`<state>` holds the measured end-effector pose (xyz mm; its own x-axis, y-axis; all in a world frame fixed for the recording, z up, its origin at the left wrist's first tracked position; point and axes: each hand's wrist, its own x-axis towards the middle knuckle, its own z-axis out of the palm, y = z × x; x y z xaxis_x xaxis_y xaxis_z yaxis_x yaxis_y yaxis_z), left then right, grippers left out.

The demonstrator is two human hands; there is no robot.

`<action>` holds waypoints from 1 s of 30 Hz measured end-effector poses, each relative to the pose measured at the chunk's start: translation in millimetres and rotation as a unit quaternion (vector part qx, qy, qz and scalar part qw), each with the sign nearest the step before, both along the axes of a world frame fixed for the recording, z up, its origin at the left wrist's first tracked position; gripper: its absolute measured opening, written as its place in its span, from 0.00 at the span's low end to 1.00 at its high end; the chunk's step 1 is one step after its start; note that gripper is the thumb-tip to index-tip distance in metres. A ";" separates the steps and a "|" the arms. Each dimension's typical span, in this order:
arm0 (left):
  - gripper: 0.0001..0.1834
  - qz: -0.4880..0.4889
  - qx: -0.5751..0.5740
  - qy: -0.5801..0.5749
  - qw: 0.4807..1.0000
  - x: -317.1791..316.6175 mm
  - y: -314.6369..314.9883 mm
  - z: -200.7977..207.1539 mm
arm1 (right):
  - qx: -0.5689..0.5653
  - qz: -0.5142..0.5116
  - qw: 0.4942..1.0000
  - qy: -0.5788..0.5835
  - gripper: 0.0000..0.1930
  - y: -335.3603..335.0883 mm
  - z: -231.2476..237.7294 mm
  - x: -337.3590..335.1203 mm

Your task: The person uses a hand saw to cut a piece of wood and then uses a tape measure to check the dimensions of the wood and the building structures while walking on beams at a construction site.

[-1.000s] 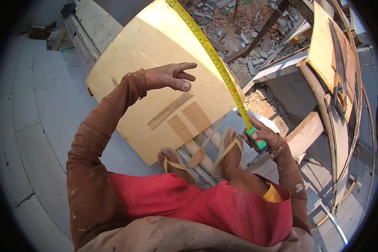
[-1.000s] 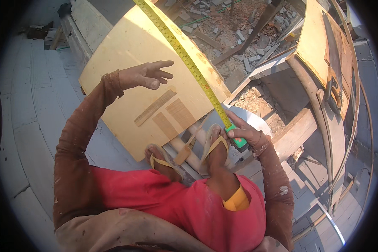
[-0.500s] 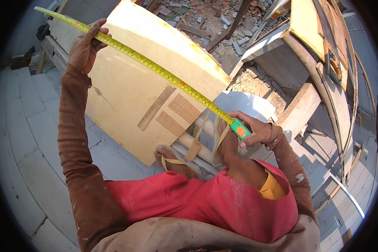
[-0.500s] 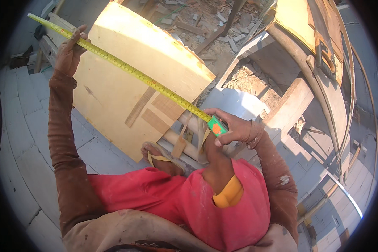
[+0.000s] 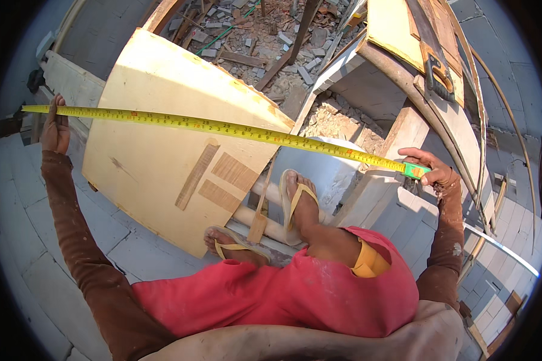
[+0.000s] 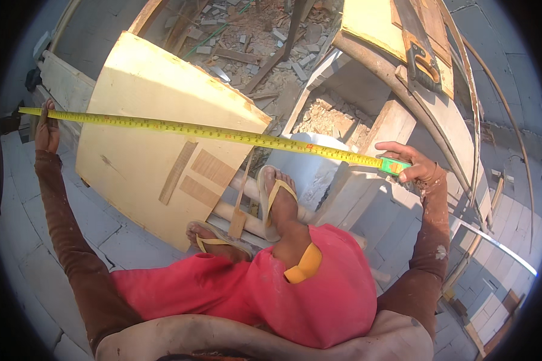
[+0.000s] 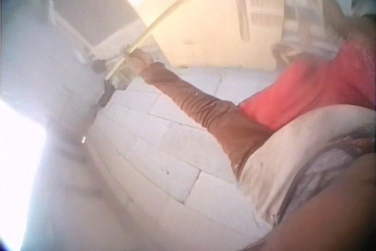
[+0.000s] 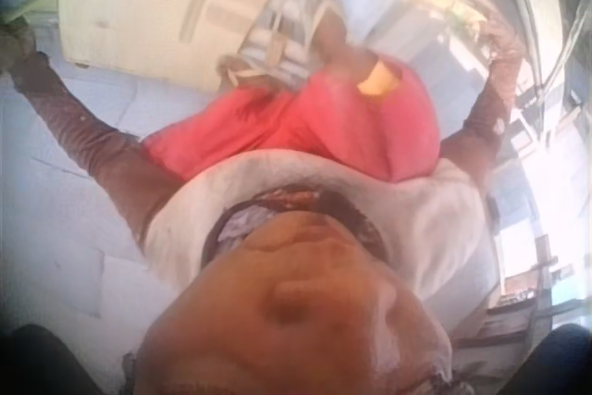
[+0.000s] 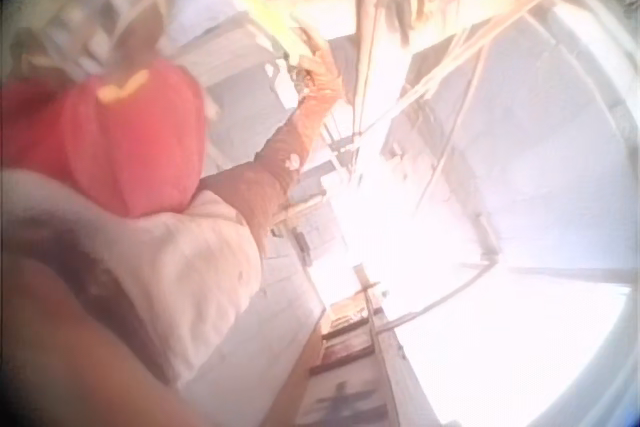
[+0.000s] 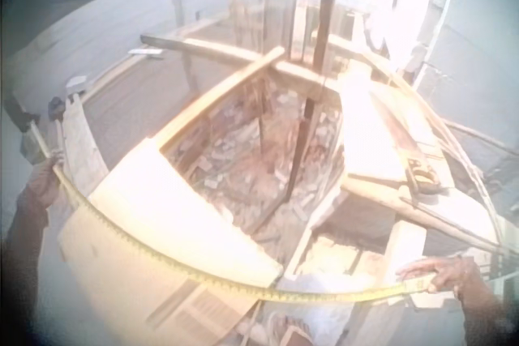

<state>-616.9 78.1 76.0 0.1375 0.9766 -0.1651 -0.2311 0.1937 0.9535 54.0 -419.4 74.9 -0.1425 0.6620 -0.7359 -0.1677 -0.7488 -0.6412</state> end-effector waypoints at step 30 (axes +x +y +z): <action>0.28 -0.542 -0.192 0.228 0.786 247.3 -257.2 -41.5 | 0.142 -0.253 0.722 -0.628 0.41 -9.4 -111.2 -10.2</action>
<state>-369.6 -179.2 34.5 0.6954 0.1923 -0.6924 0.6170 0.3342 0.7125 43.8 -428.7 -36.3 0.8315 0.5462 0.1015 0.4745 -0.6032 -0.6411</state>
